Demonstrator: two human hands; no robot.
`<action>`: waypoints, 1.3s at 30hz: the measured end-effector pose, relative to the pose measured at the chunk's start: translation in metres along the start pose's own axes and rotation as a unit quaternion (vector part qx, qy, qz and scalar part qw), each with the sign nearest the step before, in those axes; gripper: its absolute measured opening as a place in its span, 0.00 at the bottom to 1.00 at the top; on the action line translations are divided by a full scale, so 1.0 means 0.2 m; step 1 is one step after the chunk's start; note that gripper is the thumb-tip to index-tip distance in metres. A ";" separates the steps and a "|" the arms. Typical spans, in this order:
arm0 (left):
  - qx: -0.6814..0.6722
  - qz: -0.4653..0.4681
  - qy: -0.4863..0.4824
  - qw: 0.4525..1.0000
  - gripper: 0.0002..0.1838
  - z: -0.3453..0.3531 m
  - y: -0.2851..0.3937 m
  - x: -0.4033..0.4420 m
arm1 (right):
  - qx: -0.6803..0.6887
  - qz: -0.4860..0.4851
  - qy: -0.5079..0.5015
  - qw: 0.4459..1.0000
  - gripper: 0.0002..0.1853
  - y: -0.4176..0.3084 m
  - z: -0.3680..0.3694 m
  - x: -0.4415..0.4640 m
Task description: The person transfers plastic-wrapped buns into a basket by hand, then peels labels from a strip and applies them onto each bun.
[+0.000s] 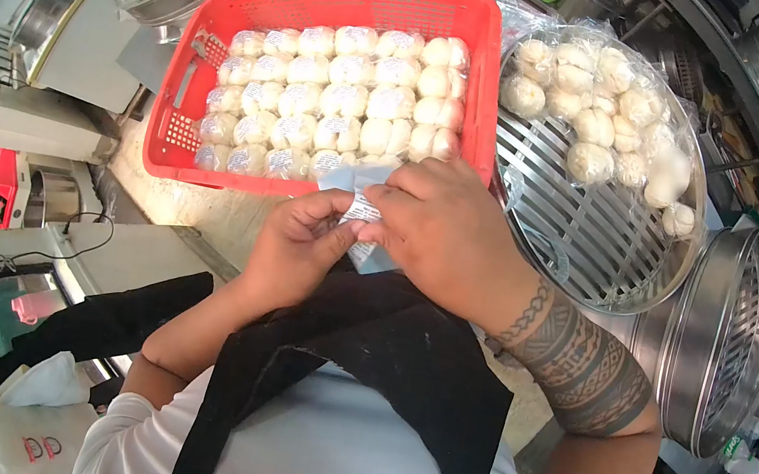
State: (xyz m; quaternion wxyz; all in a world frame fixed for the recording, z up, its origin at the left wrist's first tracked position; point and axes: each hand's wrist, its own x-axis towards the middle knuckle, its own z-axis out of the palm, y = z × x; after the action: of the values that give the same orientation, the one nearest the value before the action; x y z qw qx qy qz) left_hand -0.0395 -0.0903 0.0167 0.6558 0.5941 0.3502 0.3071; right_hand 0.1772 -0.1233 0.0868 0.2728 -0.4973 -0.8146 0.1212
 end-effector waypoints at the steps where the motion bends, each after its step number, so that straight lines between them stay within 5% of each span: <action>1: 0.040 0.013 0.001 0.999 0.12 0.00 0.03 -0.01 | -0.006 -0.005 -0.005 1.000 0.14 0.00 0.00 0.01; 8: 0.123 0.056 0.054 0.989 0.10 -0.03 0.07 -0.02 | -0.025 -0.030 -0.066 0.997 0.12 0.03 0.01 0.08; 12: 0.126 0.003 0.025 0.992 0.11 -0.10 0.08 -0.02 | 0.065 -0.011 -0.100 0.993 0.09 0.08 0.03 0.14; 15: 0.118 -0.008 -0.004 0.993 0.13 -0.15 0.06 -0.01 | 0.201 0.128 -0.159 0.958 0.08 0.13 0.00 0.23; 18: 0.106 -0.047 -0.033 0.993 0.14 -0.22 0.01 0.01 | 0.187 0.241 -0.081 0.949 0.06 0.21 0.03 0.32; 21: 0.087 -0.098 -0.082 0.988 0.14 -0.25 0.00 0.00 | -0.080 0.069 0.000 0.994 0.05 0.42 0.20 0.39; 24: 0.049 -0.051 -0.101 0.992 0.14 -0.25 -0.11 0.00 | -0.282 -0.014 -0.108 0.953 0.04 0.56 0.38 0.49; 30: 0.057 0.023 -0.155 0.986 0.12 -0.35 -0.01 0.06 | -0.293 -0.092 -0.270 0.913 0.05 0.70 0.66 0.49; 39: -0.070 -0.120 -0.132 0.981 0.09 -0.40 -0.06 0.06 | -0.213 -0.066 -0.309 0.924 0.09 0.57 0.55 0.34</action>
State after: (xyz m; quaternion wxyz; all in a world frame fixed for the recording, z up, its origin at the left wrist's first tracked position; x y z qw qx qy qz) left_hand -0.0985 -0.0374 0.0004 0.7685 0.5355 0.3065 0.1693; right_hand 0.1756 -0.0011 -0.0360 -0.0978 -0.4270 -0.8959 0.0742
